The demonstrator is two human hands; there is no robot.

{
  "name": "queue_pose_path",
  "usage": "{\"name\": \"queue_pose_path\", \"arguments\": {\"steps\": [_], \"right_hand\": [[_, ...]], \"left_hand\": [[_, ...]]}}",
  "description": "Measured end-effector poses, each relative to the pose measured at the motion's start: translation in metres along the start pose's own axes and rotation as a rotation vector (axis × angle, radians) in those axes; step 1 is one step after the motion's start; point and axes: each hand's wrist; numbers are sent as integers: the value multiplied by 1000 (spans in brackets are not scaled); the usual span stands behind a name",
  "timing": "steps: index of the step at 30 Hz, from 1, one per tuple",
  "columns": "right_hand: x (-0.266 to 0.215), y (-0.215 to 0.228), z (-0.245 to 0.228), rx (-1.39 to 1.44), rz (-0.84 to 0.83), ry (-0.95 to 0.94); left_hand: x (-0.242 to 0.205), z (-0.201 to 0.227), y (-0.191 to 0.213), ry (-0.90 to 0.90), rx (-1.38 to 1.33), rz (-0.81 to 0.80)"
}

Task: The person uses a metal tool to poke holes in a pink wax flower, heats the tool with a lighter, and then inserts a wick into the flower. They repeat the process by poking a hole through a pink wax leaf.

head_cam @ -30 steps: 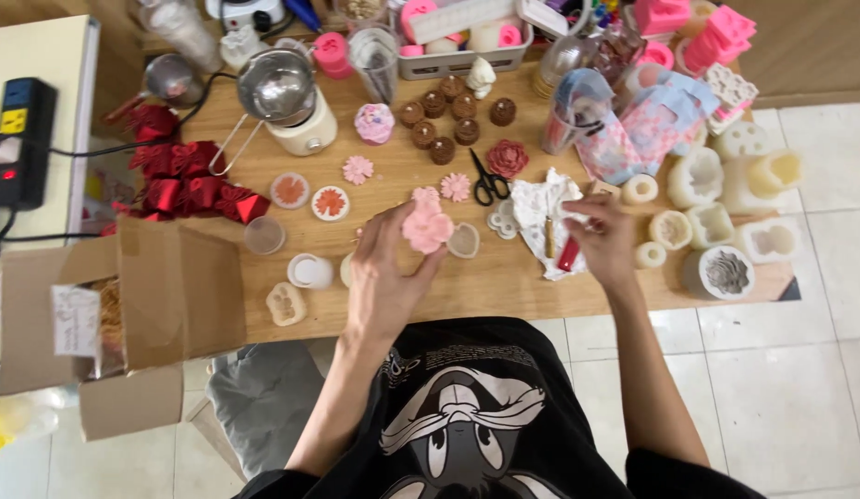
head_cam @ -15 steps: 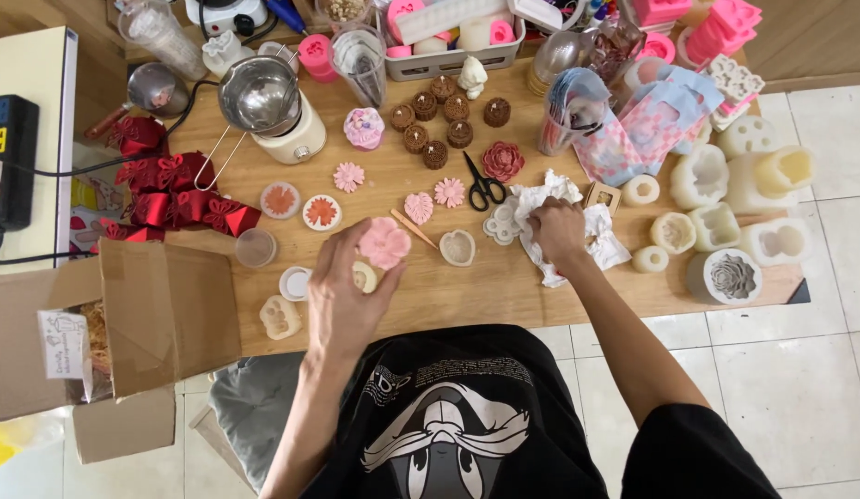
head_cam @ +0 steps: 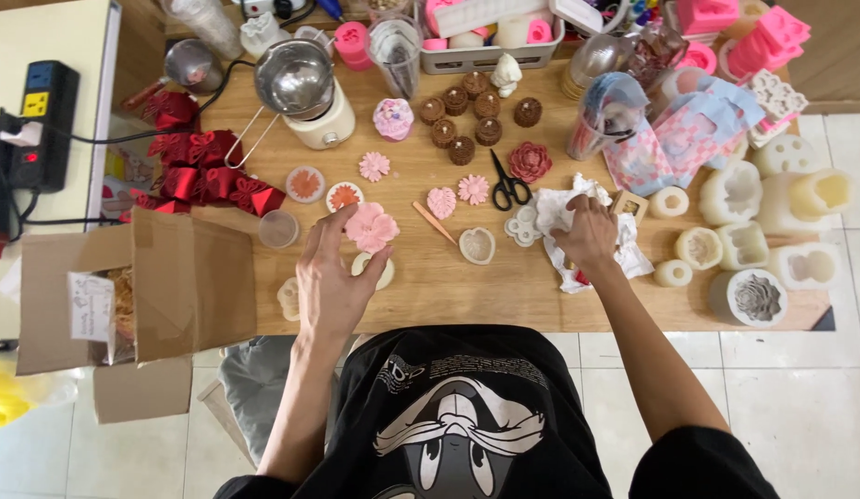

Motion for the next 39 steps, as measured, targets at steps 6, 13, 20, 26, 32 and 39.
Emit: {"name": "queue_pose_path", "arguments": {"steps": [6, 13, 20, 26, 32, 39], "right_hand": [[-21, 16, -16, 217, -10, -189], [-45, 36, -36, 478, 71, -212], [-52, 55, -51, 706, 83, -285], [-45, 60, -48, 727, 33, -386], [-28, 73, -59, 757, -2, -393], [-32, 87, -61, 760, 37, -322]], "left_hand": [[13, -47, -19, -55, -54, -42], [86, -128, -119, 97, -113, -266], [121, -169, -229, 305, -33, -203], [111, -195, -274, 267, 114, -109], [117, -186, -262, 245, 215, -222], [141, -163, -191, 188, 158, -151]]}}
Point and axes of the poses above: each hand's wrist, its own x-axis towards the middle knuckle, its own y-axis out of the back of the hand, z = x × y, and after that the axes turned 2 degrees about x, right-handed
